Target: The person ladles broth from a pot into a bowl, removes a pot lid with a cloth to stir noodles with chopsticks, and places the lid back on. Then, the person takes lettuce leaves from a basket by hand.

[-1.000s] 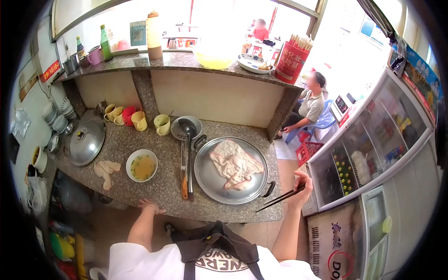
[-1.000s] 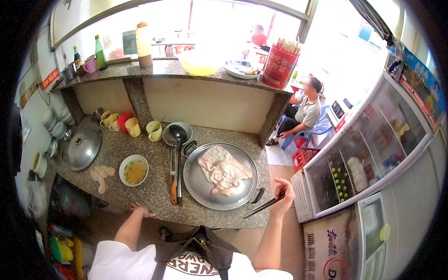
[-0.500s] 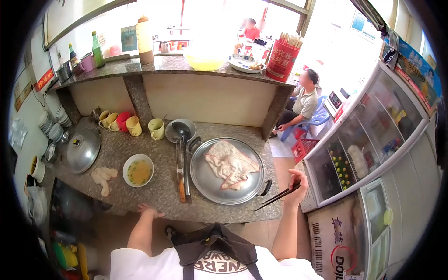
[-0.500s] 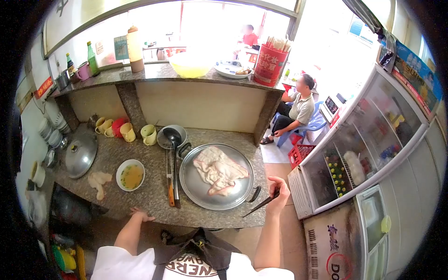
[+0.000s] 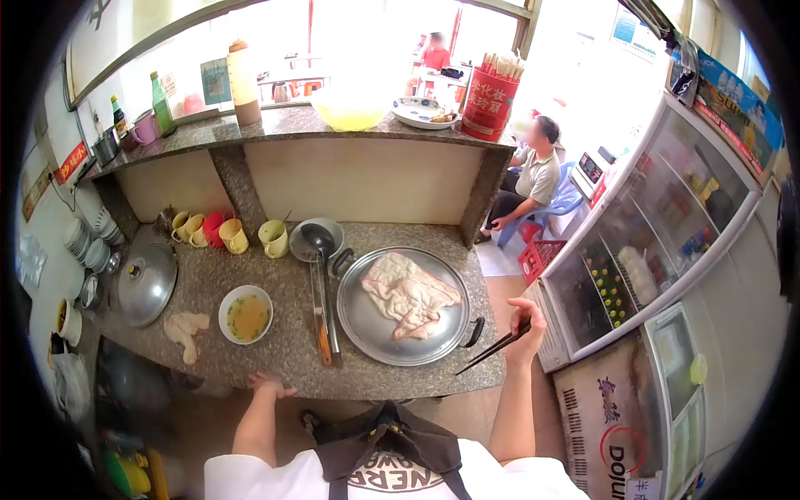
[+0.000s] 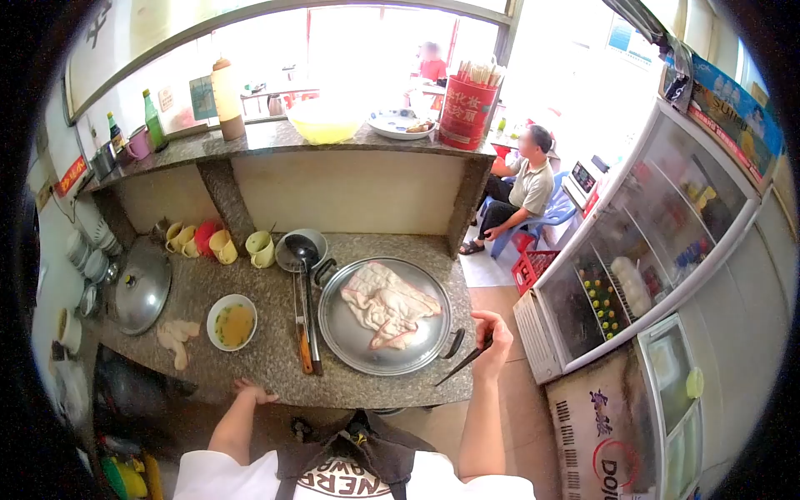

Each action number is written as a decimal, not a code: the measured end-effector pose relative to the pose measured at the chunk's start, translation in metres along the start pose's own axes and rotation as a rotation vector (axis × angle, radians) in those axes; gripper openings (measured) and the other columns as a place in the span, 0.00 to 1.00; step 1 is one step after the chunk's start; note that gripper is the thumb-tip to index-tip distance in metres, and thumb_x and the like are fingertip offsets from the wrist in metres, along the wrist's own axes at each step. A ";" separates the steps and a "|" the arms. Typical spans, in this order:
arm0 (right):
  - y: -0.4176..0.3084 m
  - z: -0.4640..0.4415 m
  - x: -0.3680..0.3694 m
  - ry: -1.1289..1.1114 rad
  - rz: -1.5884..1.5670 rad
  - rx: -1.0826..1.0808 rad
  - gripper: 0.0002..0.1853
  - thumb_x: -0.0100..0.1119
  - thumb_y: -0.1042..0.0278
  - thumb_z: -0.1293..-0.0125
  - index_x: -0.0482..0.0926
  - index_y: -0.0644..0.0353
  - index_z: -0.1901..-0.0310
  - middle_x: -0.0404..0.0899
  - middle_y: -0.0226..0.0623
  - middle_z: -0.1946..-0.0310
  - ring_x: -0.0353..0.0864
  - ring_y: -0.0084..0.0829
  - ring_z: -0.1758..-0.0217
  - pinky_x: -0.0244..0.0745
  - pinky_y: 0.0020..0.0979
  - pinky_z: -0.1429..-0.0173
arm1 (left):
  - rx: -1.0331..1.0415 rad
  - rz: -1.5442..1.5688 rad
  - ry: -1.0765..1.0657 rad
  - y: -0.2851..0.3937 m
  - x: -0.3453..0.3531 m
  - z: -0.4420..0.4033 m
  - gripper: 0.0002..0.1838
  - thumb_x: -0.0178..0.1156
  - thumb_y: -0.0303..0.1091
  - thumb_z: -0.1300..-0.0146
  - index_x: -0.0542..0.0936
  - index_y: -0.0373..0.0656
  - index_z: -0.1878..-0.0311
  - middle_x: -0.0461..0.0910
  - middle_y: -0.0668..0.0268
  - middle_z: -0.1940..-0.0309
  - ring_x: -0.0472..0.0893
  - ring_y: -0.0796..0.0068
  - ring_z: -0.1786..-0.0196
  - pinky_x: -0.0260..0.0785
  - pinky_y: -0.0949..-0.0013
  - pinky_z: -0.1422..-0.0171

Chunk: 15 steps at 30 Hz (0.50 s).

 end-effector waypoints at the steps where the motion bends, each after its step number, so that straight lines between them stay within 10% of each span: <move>1: -0.001 0.001 0.001 -0.020 0.012 0.003 0.27 0.34 0.47 0.39 0.76 0.64 0.69 0.57 0.23 0.87 0.53 0.14 0.84 0.43 0.19 0.79 | 0.010 0.016 -0.003 0.000 -0.002 0.007 0.56 0.50 0.71 0.54 0.47 0.34 0.35 0.33 0.45 0.34 0.36 0.38 0.33 0.44 0.41 0.36; 11: -0.004 0.005 0.003 -0.051 0.049 0.045 0.27 0.33 0.47 0.38 0.76 0.64 0.69 0.57 0.22 0.87 0.53 0.14 0.84 0.43 0.18 0.80 | -0.012 -0.006 -0.129 0.004 -0.007 0.014 0.61 0.45 0.74 0.54 0.34 0.27 0.37 0.26 0.45 0.34 0.28 0.42 0.33 0.36 0.45 0.33; 15: -0.006 0.004 0.003 -0.019 0.058 0.027 0.29 0.35 0.42 0.40 0.77 0.63 0.70 0.58 0.21 0.87 0.52 0.14 0.84 0.42 0.19 0.80 | -0.039 0.017 0.023 0.000 -0.004 0.012 0.55 0.45 0.73 0.54 0.46 0.35 0.35 0.32 0.46 0.34 0.34 0.38 0.33 0.41 0.42 0.35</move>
Point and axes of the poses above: each hand's wrist, its own z-axis away from the middle knuckle, its own x-axis out of the palm, y = z × x, the point moved 3 cm from there along -z, towards the middle knuckle
